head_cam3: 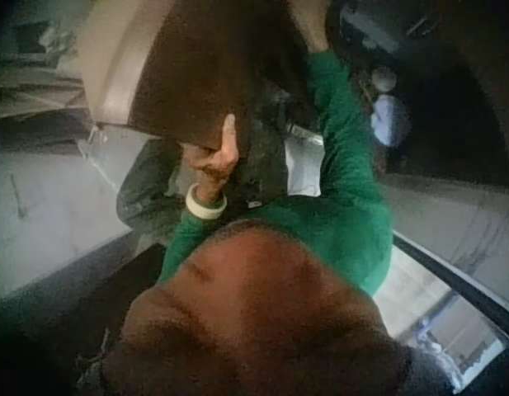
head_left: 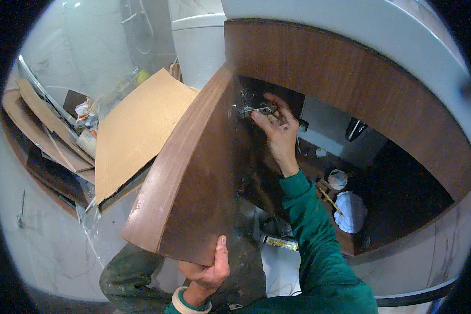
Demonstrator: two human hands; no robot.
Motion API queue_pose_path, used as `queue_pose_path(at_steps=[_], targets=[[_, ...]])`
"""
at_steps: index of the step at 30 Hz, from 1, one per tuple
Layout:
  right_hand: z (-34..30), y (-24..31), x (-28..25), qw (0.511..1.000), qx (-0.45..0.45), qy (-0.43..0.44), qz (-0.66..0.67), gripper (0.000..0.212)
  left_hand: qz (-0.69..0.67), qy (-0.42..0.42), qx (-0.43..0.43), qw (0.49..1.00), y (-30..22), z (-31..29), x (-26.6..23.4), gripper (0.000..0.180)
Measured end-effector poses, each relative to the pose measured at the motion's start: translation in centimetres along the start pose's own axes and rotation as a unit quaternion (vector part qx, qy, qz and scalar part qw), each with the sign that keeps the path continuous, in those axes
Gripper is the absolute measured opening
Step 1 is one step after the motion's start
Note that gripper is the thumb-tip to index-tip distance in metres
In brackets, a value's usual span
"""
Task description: The person kneels in a bathroom and installs metal hinges onto a wooden cabinet door. They align the door with the cabinet frame, insert the hinge arms, and repeatedly adjust the screws to secure the door in place.
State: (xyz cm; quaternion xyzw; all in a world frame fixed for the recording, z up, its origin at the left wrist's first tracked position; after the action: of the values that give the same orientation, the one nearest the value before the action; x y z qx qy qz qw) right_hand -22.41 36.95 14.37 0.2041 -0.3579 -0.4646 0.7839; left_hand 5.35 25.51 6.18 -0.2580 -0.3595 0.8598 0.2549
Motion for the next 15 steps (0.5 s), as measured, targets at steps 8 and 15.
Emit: queue_pose_path(at_steps=[8, 15], targets=[[0.4, -1.0, -0.4, 0.998, -0.060, 0.004, -0.025, 0.052, -0.041, -0.087, -0.072, 0.993, -0.5, 0.7, 0.4, 0.007], [0.7, -1.9, 0.5, 0.997, -0.075, -0.010, 0.024, 0.053, -0.036, 0.014, -0.063, 0.997, -0.3, 1.1, 0.1, 0.043]])
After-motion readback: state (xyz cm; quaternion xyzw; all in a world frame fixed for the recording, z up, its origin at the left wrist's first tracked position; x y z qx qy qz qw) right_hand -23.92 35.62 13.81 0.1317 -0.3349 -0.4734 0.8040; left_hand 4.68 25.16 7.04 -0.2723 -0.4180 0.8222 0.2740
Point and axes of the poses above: each hand's wrist, its own z-axis towards the middle knuckle, its own x-axis out of the palm, y = z × x, the point moved 5 cm from there along z, towards the middle knuckle, and after that the axes turned 10 degrees about -x, right-handed, at the moved point
